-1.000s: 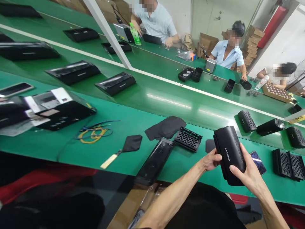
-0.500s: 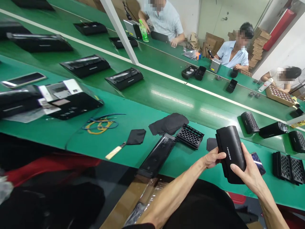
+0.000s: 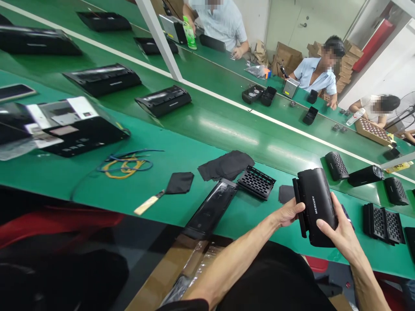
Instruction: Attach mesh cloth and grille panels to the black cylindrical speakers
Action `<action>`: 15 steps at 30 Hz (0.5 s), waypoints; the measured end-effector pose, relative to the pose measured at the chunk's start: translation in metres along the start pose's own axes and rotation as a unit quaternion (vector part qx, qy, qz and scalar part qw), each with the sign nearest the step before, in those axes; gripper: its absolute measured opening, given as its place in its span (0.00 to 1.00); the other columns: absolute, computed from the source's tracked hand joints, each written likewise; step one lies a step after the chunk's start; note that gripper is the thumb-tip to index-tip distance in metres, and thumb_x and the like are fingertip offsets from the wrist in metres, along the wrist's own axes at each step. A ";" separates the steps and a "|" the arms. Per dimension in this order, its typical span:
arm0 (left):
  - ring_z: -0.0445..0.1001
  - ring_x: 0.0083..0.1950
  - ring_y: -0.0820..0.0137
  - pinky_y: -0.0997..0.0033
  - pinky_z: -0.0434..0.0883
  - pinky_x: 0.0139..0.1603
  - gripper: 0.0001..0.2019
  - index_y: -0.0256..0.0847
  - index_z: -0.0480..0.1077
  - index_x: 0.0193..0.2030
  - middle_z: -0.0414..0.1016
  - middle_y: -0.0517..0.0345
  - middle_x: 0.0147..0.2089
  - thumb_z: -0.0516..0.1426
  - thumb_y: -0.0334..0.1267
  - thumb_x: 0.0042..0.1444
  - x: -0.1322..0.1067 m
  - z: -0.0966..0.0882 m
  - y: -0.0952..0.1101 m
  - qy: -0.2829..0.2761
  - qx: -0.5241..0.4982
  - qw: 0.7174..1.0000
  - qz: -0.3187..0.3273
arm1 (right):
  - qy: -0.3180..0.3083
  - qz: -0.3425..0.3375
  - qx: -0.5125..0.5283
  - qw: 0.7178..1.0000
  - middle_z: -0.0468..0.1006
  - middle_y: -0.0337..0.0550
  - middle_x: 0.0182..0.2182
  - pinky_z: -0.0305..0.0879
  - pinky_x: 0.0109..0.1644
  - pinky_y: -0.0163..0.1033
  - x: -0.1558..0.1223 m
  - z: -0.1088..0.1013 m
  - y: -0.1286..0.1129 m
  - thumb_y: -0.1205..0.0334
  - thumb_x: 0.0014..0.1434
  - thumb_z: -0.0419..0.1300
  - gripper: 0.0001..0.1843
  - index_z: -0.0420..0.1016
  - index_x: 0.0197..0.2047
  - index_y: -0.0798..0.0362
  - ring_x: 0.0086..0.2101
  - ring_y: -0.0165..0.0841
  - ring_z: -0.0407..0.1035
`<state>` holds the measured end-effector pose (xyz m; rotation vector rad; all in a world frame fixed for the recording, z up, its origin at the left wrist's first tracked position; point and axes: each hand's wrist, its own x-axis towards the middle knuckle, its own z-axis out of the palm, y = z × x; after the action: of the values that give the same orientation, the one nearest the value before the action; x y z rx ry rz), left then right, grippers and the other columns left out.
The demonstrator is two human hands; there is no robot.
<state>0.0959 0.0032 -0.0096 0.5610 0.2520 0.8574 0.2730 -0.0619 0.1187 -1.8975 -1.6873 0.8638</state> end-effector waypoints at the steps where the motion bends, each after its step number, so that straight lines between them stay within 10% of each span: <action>1: 0.82 0.57 0.51 0.63 0.77 0.52 0.48 0.39 0.76 0.61 0.82 0.39 0.58 0.75 0.67 0.37 0.000 0.000 0.001 -0.002 0.002 1.000 0.003 | 0.005 -0.001 -0.012 1.000 0.69 0.52 0.70 0.71 0.65 0.60 0.000 0.001 -0.002 0.38 0.62 0.66 0.54 0.47 0.82 0.41 0.65 0.54 0.69; 15: 0.76 0.64 0.42 0.43 0.69 0.67 0.50 0.39 0.73 0.66 0.79 0.35 0.61 0.72 0.69 0.43 0.010 0.002 -0.001 0.000 0.045 0.996 0.081 | 0.000 -0.033 -0.160 0.987 0.71 0.55 0.61 0.69 0.62 0.63 0.010 0.014 -0.010 0.37 0.66 0.60 0.52 0.40 0.83 0.40 0.62 0.56 0.69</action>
<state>0.1040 0.0100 -0.0078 0.6712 0.2490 1.0073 0.2568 -0.0520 0.1142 -2.0276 -1.9737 0.5942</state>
